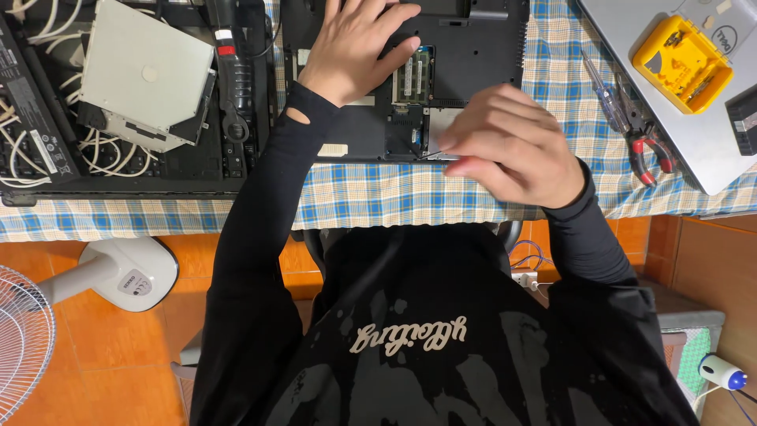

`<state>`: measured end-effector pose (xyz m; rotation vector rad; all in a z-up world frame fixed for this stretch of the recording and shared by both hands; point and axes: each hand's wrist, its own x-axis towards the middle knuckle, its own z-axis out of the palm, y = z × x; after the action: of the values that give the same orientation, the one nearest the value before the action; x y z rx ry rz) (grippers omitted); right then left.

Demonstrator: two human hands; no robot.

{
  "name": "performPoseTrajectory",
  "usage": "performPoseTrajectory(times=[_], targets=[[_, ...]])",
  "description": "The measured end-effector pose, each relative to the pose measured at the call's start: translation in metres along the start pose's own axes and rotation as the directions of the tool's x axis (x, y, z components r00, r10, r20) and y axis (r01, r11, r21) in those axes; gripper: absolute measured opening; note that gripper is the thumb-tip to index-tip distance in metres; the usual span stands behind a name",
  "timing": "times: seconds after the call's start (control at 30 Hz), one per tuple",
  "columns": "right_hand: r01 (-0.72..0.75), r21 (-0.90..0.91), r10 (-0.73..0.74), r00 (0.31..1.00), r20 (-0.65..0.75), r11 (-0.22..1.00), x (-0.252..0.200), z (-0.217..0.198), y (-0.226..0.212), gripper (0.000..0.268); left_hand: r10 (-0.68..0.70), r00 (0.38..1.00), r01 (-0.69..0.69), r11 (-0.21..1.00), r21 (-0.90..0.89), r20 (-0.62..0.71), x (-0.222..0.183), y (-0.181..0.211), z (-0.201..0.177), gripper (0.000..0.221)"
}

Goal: The person uses a screwdriver to tighten or loosen screws on the internal components of an open laptop casing while holding it steady by hand.

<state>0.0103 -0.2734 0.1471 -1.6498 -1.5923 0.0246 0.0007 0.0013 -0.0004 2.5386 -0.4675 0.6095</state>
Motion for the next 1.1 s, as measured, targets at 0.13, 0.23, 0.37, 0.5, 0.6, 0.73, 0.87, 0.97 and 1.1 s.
performPoseTrajectory(times=[0.13, 0.23, 0.37, 0.5, 0.6, 0.73, 0.87, 0.97, 1.1], targets=[[-0.051, -0.005, 0.051, 0.997, -0.055, 0.999, 0.001, -0.001, -0.011, 0.017, 0.009, 1.000, -0.008, 1.000, 0.024, -0.014, -0.001, 0.000, 0.003, 0.045], [0.016, -0.004, -0.017, 0.995, -0.098, 1.000, -0.004, 0.005, -0.008, 0.011, 0.046, 0.999, -0.046, 0.999, 0.016, 0.003, -0.001, 0.007, -0.005, 0.077], [0.046, -0.055, -0.055, 0.986, -0.160, 0.997, -0.006, 0.011, -0.011, 0.015, 0.017, 0.985, 0.000, 0.995, -0.100, 0.172, 0.004, 0.021, -0.020, 0.105], [-0.050, -0.002, 0.048, 0.980, -0.195, 0.999, -0.003, 0.013, -0.021, 0.012, 0.034, 0.968, 0.008, 0.986, -0.167, 0.249, 0.012, 0.037, -0.030, 0.120], [-0.063, -0.007, 0.059, 0.973, -0.224, 0.998, -0.008, 0.021, -0.021, 0.010, 0.052, 0.960, 0.000, 0.982, -0.188, 0.275, 0.014, 0.047, -0.027, 0.125], [-0.025, 0.078, 0.044, 0.965, -0.258, 0.997, -0.012, 0.022, -0.017, 0.013, 0.068, 0.963, -0.022, 0.984, -0.174, 0.261, 0.012, 0.051, -0.020, 0.125], [-0.149, 0.043, 0.155, 0.943, -0.296, 0.988, -0.010, 0.021, -0.028, 0.007, 0.056, 0.965, -0.012, 0.986, -0.168, 0.255, 0.013, 0.054, -0.020, 0.127], [-0.030, 0.083, 0.052, 0.960, -0.274, 0.996, -0.010, 0.019, -0.018, 0.012, 0.044, 0.948, 0.017, 0.982, -0.190, 0.316, 0.021, 0.058, -0.025, 0.125], [0.041, 0.141, 0.001, 0.958, -0.285, 0.989, -0.017, 0.020, -0.013, 0.018, 0.048, 0.942, 0.013, 0.983, -0.182, 0.332, 0.026, 0.062, -0.033, 0.120]])
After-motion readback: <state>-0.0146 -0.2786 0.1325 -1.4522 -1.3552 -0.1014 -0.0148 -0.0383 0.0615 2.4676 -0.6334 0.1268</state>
